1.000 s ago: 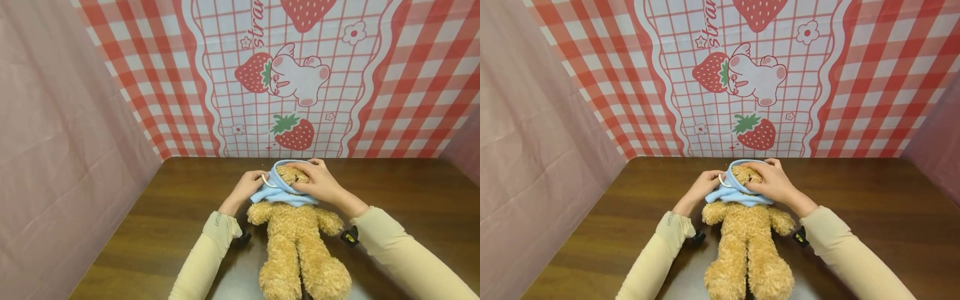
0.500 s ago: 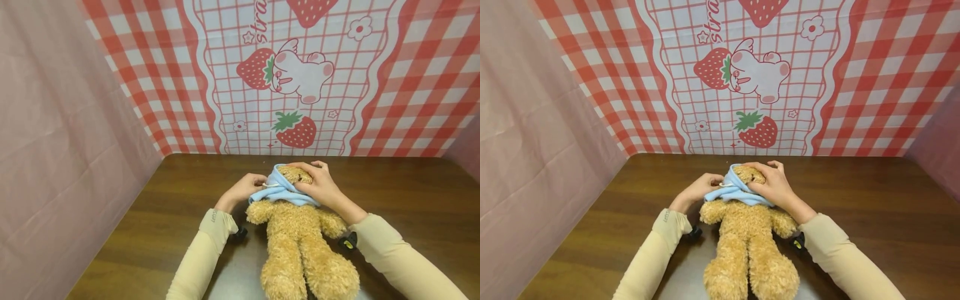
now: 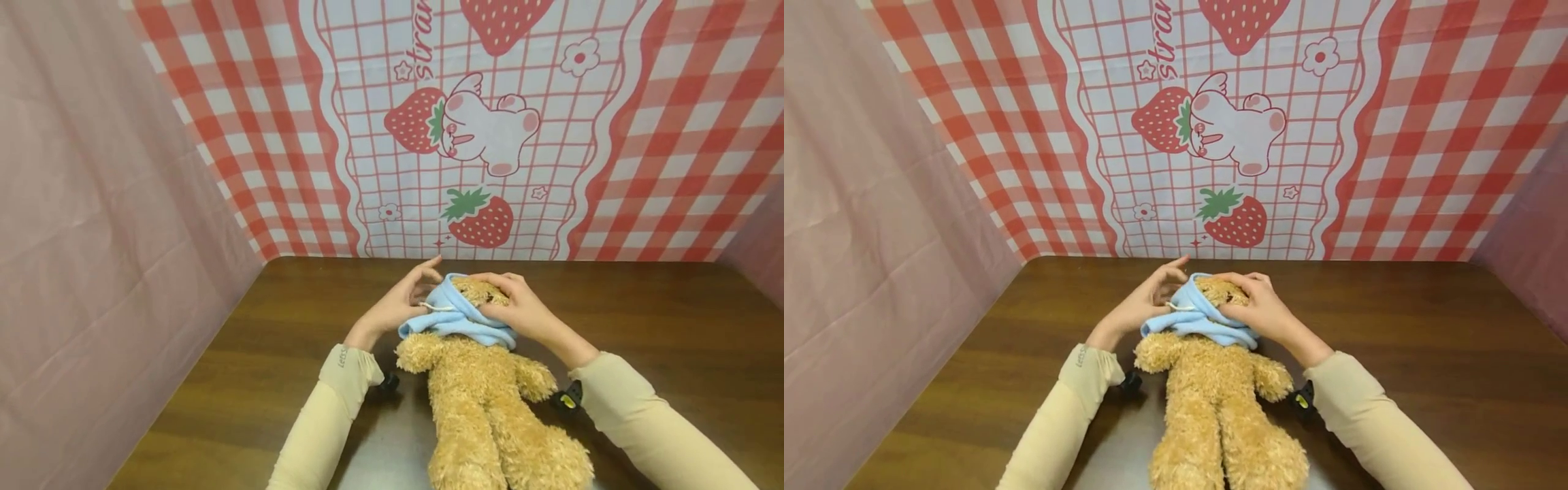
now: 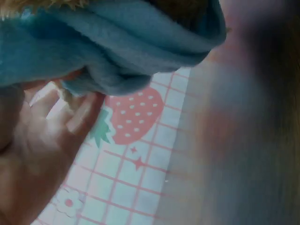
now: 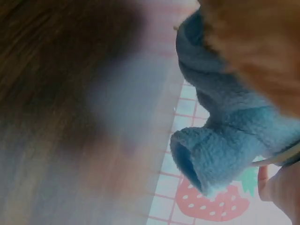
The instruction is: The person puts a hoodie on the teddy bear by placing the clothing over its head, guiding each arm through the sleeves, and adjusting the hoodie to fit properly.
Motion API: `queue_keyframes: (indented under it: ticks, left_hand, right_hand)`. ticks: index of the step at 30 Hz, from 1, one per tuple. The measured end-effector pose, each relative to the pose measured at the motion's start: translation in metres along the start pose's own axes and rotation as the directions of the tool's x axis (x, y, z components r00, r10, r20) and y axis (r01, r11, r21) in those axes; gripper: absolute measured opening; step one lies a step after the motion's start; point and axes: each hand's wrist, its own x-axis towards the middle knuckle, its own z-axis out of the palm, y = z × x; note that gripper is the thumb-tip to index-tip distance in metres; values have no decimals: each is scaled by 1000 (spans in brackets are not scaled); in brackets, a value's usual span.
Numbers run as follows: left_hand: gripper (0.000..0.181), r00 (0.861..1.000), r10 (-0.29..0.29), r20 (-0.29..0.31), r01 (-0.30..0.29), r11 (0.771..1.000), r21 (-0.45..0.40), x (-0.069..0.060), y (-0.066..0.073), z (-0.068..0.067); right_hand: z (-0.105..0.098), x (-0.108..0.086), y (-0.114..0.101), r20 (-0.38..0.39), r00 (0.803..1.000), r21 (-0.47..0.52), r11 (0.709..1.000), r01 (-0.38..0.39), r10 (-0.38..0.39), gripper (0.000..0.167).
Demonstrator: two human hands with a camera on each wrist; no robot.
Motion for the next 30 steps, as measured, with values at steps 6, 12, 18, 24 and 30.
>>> queue_keyframes:
  ticks: [6,12,18,24,30]
  left_hand:
    - [67,983,27,181,-33,999,31,-5,11,-1]
    - [70,969,20,247,6,995,-102,-5,10,-8]
    - [44,998,13,59,-8,996,-90,-2,0,-4]
    - [19,986,102,-130,-83,985,149,5,-19,8]
    - [10,916,161,-368,-15,929,369,10,-21,19]
  right_hand:
    - [0,-1,6,58,998,200,980,24,-36,39]
    - [3,-2,4,36,997,285,957,58,-71,38]
    - [4,1,-2,6,997,294,953,67,-72,37]
    - [2,0,-6,-32,999,263,964,32,-24,38]
    - [2,0,-8,-76,997,214,977,-6,23,40]
